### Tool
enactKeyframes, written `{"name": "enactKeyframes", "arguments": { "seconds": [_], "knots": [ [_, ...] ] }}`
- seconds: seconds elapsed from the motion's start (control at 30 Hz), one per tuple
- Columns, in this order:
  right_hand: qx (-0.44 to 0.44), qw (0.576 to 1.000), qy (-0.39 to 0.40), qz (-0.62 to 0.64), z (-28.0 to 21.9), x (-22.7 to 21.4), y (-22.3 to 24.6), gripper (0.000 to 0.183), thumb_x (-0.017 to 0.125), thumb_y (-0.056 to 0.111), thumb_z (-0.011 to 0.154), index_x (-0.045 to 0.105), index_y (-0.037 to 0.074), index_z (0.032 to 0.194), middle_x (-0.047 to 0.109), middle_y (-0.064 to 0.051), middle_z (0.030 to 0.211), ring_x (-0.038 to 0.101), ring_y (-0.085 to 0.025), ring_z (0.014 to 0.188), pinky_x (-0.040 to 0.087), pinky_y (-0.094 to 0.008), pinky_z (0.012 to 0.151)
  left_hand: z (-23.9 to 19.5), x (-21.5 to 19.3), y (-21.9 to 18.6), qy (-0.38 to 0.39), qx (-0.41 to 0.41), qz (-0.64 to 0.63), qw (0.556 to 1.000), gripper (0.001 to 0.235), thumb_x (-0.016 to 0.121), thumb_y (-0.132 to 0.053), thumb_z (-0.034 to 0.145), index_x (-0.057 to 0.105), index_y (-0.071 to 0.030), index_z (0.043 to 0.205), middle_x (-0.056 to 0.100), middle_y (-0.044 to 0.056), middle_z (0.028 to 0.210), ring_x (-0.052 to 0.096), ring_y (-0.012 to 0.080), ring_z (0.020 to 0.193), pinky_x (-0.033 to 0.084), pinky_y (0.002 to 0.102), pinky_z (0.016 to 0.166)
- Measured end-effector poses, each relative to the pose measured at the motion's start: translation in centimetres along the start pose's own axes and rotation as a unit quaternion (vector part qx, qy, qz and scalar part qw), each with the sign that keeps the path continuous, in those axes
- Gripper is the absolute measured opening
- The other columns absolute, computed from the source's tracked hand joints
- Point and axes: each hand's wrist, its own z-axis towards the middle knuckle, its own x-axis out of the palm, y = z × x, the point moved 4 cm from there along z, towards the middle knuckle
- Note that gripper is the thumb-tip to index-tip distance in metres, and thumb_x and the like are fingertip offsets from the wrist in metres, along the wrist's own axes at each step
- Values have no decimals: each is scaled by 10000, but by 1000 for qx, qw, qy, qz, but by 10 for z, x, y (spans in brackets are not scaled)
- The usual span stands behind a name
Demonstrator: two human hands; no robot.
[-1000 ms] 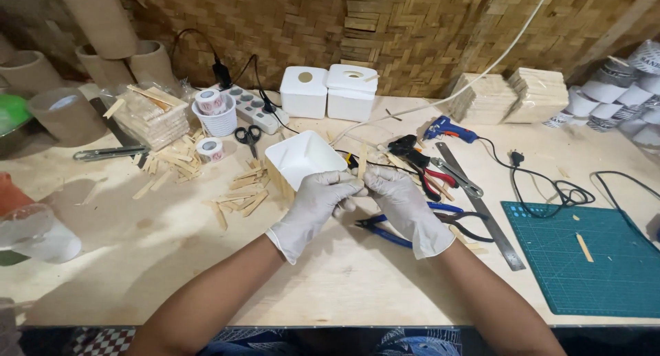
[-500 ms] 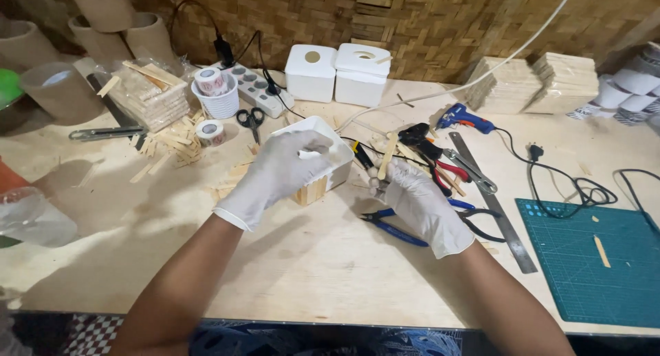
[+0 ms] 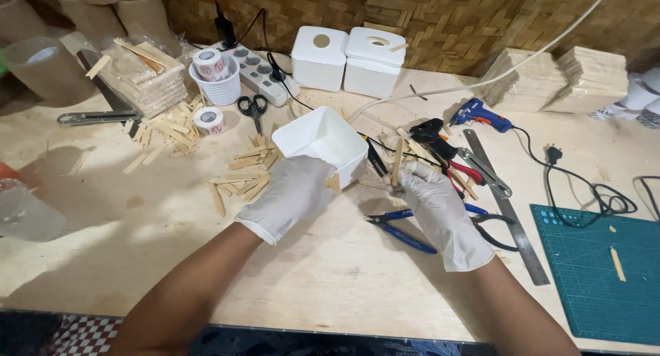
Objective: The person assembles a small box by attaching wooden sticks to the sides of a white container. They use pliers to trim the sticks and a hot glue gun to secure them in place, repeating the process for multiple sticks.
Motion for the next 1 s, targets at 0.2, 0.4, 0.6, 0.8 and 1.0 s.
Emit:
{"name": "enactKeyframes", "arguments": {
  "seconds": [0.2,0.4,0.6,0.8,1.0],
  "knots": [
    [-132,975,-67,-167,-32,11,31,165,779,77,895,742,35,1050,761,-118,927,729,-173,823,593,-293,822,-40,-14,-19,-24,-26,-315,948,484,758,-301,844,693,-112,1284,758,140,1128,703,328,1131,539,439,962],
    [-367,851,-66,-369,-67,31,51,204,831,93,860,779,20,1043,717,-135,955,700,-223,891,572,-378,863,-43,9,-27,-69,-17,-459,886,448,785,-308,788,737,-130,1197,774,132,1115,708,322,1116,537,460,993],
    [-469,749,-62,-463,-79,51,57,202,868,83,812,815,63,1006,746,-111,962,735,-291,888,603,-374,825,-44,29,-33,-60,-52,-498,864,476,810,-352,758,751,-183,1198,791,101,1105,724,321,1109,543,455,991],
    [-518,707,-26,-481,-77,45,50,214,827,80,840,801,43,1049,726,-137,990,699,-359,895,584,-441,796,-46,30,-35,-56,-90,-534,839,516,824,-329,740,739,-204,1234,792,100,1128,721,334,1123,539,464,1006],
    [-540,680,-4,-496,-81,50,54,195,803,26,840,800,30,1035,738,-139,969,696,-365,849,576,-454,776,-45,27,-37,-43,-88,-544,834,573,832,-304,729,716,-202,1281,780,115,1168,709,361,1140,533,488,1014]
  ]
}}
